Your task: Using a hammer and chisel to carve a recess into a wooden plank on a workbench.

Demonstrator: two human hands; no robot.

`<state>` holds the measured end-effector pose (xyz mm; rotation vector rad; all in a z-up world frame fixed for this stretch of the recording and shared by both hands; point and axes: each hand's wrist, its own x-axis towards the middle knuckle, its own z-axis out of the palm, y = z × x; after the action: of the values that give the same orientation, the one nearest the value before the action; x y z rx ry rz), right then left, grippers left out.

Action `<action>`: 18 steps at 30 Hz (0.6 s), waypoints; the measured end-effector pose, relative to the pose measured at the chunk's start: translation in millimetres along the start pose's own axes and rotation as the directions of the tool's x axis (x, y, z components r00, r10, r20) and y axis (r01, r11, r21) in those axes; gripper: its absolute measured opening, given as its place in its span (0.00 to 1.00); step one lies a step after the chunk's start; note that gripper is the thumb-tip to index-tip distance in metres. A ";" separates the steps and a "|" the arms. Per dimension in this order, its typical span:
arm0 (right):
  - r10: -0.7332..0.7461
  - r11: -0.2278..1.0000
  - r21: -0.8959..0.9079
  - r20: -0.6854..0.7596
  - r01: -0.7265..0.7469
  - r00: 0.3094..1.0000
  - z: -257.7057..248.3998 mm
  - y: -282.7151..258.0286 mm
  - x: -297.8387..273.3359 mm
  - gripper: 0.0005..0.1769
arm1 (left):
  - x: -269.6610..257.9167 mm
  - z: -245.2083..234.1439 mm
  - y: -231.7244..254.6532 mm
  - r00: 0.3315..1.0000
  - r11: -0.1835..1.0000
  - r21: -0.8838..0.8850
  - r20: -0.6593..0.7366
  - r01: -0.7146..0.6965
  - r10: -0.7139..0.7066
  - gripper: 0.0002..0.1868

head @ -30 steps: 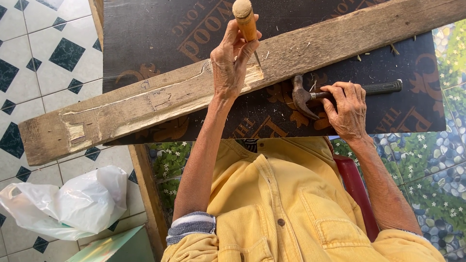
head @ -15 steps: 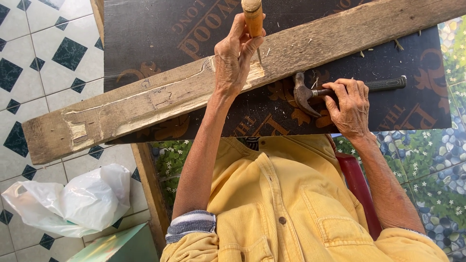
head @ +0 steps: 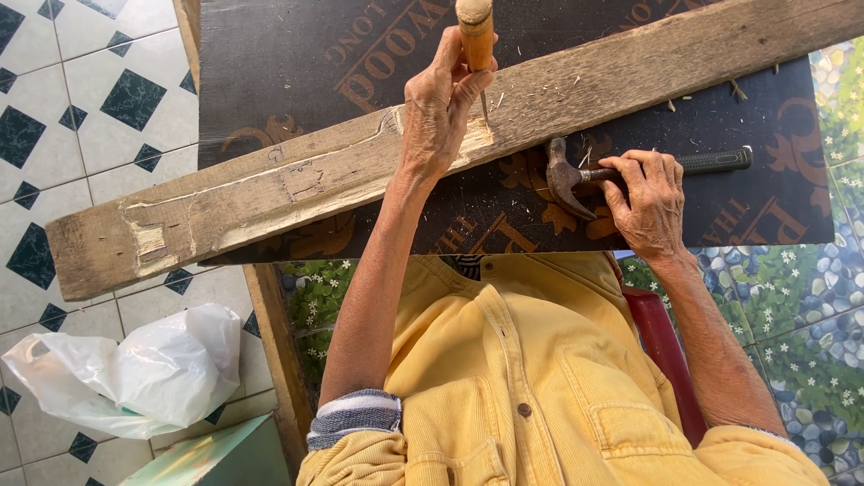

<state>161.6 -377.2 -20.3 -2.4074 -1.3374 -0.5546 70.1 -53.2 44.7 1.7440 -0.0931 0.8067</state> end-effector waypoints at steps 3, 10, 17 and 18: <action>0.000 1.000 -0.004 -0.001 0.000 1.000 -0.2 -0.2 0.5 0.14 | 0.6 -1.1 2.1 1.000 0.999 -0.043 0.009 -0.003 0.004 0.17; 0.000 1.000 -0.004 -0.002 0.000 1.000 0.0 -0.2 0.2 0.14 | -0.6 -1.5 1.4 1.000 0.999 -0.044 0.017 -0.011 0.012 0.16; 0.008 1.000 0.004 0.003 -0.008 1.000 1.0 0.7 -0.6 0.14 | -2.7 -1.9 -1.1 1.000 0.998 -0.063 0.019 -0.004 0.005 0.16; 0.002 1.000 -0.008 -0.003 -0.002 1.000 1.3 0.8 -0.3 0.14 | -3.5 -2.7 -2.0 1.000 0.999 -0.049 0.026 -0.015 0.016 0.17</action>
<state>162.4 -377.3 -21.7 -2.4129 -1.3332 -0.5637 67.0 -51.3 41.4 1.7099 -0.1436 0.7866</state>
